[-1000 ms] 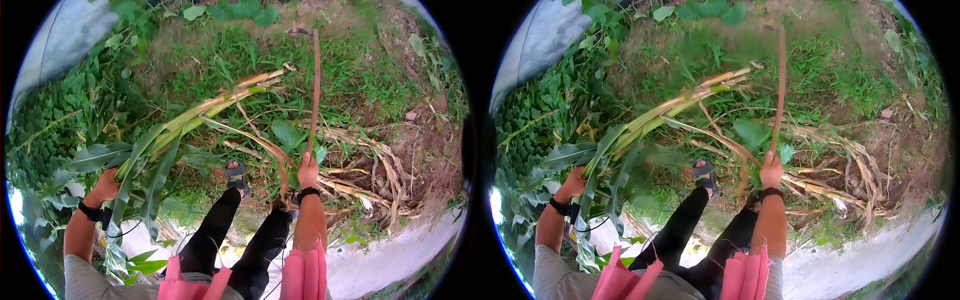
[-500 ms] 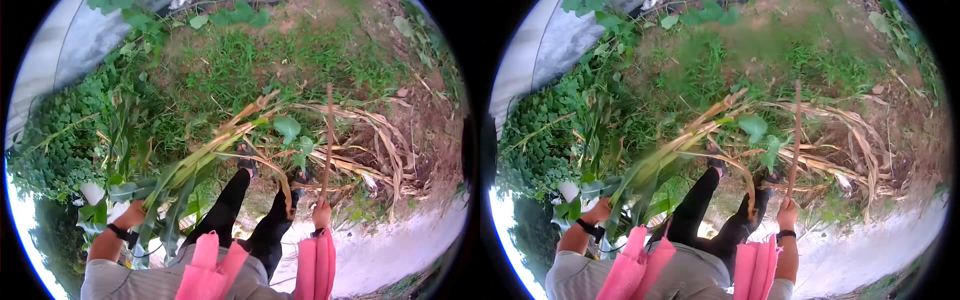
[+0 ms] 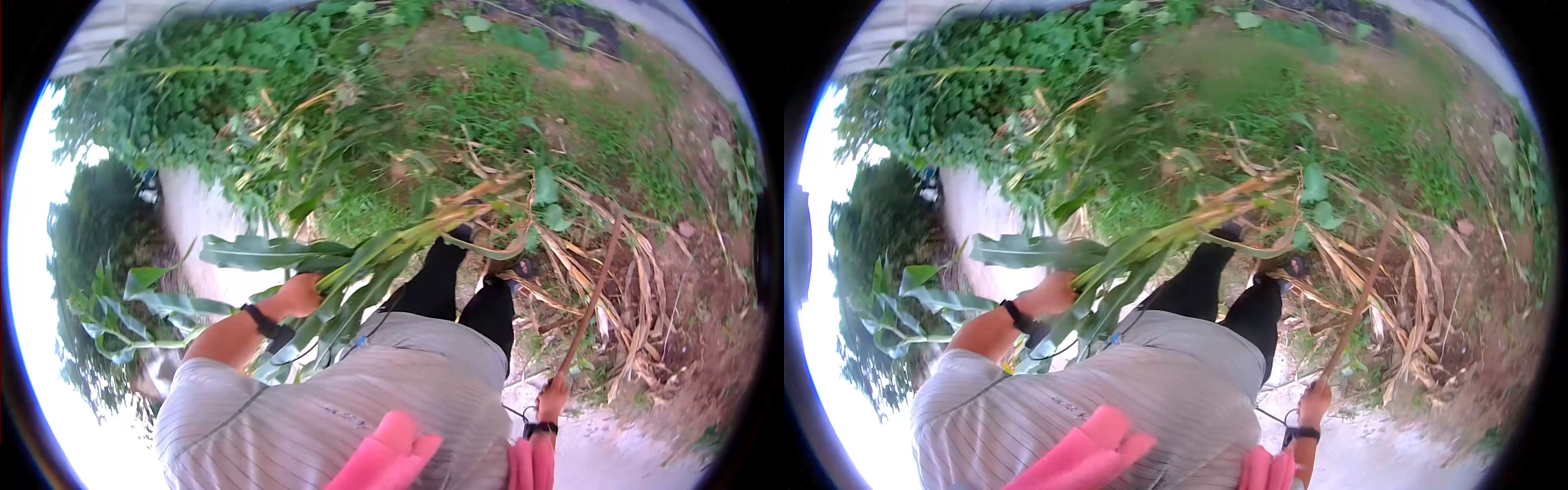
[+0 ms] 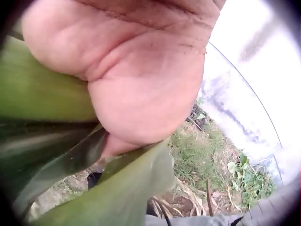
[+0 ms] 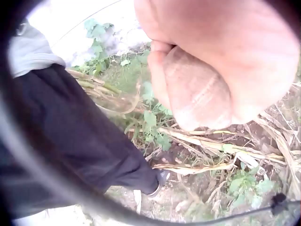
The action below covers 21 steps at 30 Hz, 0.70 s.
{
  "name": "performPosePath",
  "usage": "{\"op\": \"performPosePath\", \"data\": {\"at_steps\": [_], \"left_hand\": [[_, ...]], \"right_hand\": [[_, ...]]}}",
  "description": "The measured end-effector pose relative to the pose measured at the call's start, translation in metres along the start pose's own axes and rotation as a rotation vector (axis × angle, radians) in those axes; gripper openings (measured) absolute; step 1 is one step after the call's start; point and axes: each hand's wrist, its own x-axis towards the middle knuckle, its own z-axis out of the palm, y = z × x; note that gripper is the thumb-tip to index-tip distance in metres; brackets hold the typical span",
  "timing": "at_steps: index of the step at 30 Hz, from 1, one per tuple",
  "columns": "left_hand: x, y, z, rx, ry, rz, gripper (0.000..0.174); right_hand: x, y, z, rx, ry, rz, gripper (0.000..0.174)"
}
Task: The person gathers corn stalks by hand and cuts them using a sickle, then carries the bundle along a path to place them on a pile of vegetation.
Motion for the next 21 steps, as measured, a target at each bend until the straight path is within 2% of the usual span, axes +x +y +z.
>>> {"op": "performPosePath", "data": {"at_steps": [3, 5, 6, 12, 13, 16, 17, 20, 21], "left_hand": [[-0.016, 0.004, 0.001, -0.059, -0.009, -0.003, 0.036], [-0.023, 0.003, 0.007, -0.114, -0.048, -0.013, 0.037], [-0.017, -0.013, 0.012, -0.114, 0.007, 0.069, 0.037], [-0.021, -0.026, 0.035, -0.189, -0.007, 0.217, 0.038], [-0.016, -0.033, 0.039, -0.203, -0.022, 0.238, 0.038], [0.003, -0.068, 0.07, -0.249, 0.031, 0.389, 0.036], [0.005, -0.074, 0.076, -0.247, 0.019, 0.361, 0.036], [-0.007, -0.083, 0.084, -0.218, -0.029, 0.271, 0.034], [-0.009, -0.09, 0.088, -0.192, 0.026, 0.329, 0.035]], "right_hand": [[-0.019, 0.047, -0.029, 0.022, -0.049, 0.056, 0.05], [-0.043, 0.067, -0.041, -0.015, 0.027, 0.129, 0.049], [-0.026, 0.113, -0.061, -0.025, -0.032, 0.182, 0.05], [-0.05, 0.21, -0.059, -0.242, -0.08, 0.01, 0.051], [-0.06, 0.211, -0.048, -0.208, -0.115, 0.053, 0.051], [-0.113, 0.116, 0.026, -0.107, -0.223, 0.199, 0.046], [-0.122, 0.092, 0.049, -0.075, -0.257, 0.261, 0.042], [-0.106, 0.078, 0.112, 0.145, -0.434, 0.249, 0.038], [-0.11, 0.066, 0.131, 0.226, -0.522, 0.257, 0.037]]}}
